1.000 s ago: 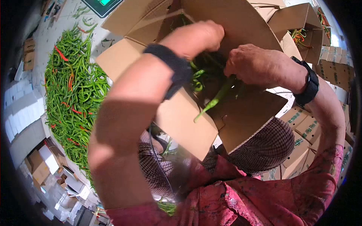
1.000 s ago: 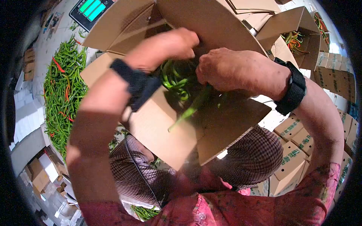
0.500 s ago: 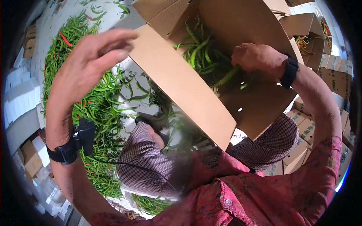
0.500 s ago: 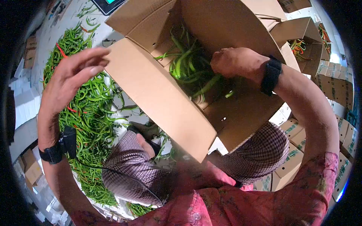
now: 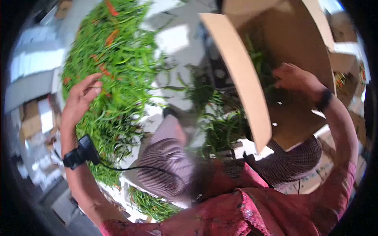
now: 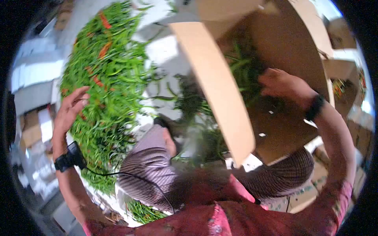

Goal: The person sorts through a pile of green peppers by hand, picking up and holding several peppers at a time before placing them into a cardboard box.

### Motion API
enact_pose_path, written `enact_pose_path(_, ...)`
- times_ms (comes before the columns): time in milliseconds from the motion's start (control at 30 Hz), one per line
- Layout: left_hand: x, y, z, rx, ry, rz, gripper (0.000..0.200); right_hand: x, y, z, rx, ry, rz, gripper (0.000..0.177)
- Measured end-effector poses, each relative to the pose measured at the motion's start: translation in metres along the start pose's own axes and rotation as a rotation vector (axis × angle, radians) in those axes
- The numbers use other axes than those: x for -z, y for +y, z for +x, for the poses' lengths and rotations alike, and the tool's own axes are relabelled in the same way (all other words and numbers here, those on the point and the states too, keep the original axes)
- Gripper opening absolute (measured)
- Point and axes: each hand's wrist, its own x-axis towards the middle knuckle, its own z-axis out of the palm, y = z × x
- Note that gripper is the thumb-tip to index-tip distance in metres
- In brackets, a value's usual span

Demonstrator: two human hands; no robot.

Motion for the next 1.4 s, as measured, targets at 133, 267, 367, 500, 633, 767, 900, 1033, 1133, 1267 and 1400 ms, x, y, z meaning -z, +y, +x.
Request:
enact_pose_path(133,0.044,-0.07,-0.051,0.205,0.035,0.001,0.047,0.114,-0.069,-0.046,-0.12,-0.333,0.625,0.073)
enact_pose_path(267,0.063,-0.117,-0.101,0.211,0.222,0.028,0.054,0.057,-0.099,-0.118,0.096,-0.163,0.168,0.073)
enact_pose_path(367,0.007,-0.161,-0.126,0.16,0.21,0.151,0.045,0.012,-0.136,-0.128,-0.01,0.164,-0.097,0.035)
enact_pose_path(500,-0.116,-0.246,-0.086,-0.129,-0.075,0.092,0.041,0.007,-0.147,-0.113,0.006,0.361,-0.132,0.022)
enact_pose_path(633,-0.179,-0.195,0.025,0.051,0.034,0.044,0.063,0.029,-0.171,-0.096,-0.177,0.447,0.022,0.012)
enact_pose_path(767,-0.186,-0.144,0.137,0.201,0.25,-0.066,0.087,0.029,-0.192,-0.084,-0.32,0.418,-0.089,0.015)
enact_pose_path(900,-0.189,-0.118,0.239,0.422,0.315,-0.232,0.105,0.062,-0.263,-0.055,-0.159,0.403,0.069,0.015)
enact_pose_path(1033,-0.21,-0.097,0.298,0.595,0.399,-0.138,0.113,0.039,-0.293,-0.011,0.052,0.025,0.894,0.034)
enact_pose_path(1133,-0.231,-0.109,0.337,0.6,0.494,-0.058,0.116,-0.005,-0.308,0.052,-0.334,0.104,1.027,0.027)
enact_pose_path(1267,-0.238,-0.13,0.336,0.504,0.514,0.04,0.112,-0.059,-0.295,0.097,-0.438,0.037,1.305,0.029)
enact_pose_path(1400,-0.243,-0.149,0.282,0.395,0.388,0.068,0.098,-0.096,-0.298,0.118,-0.591,0.12,1.407,0.027)
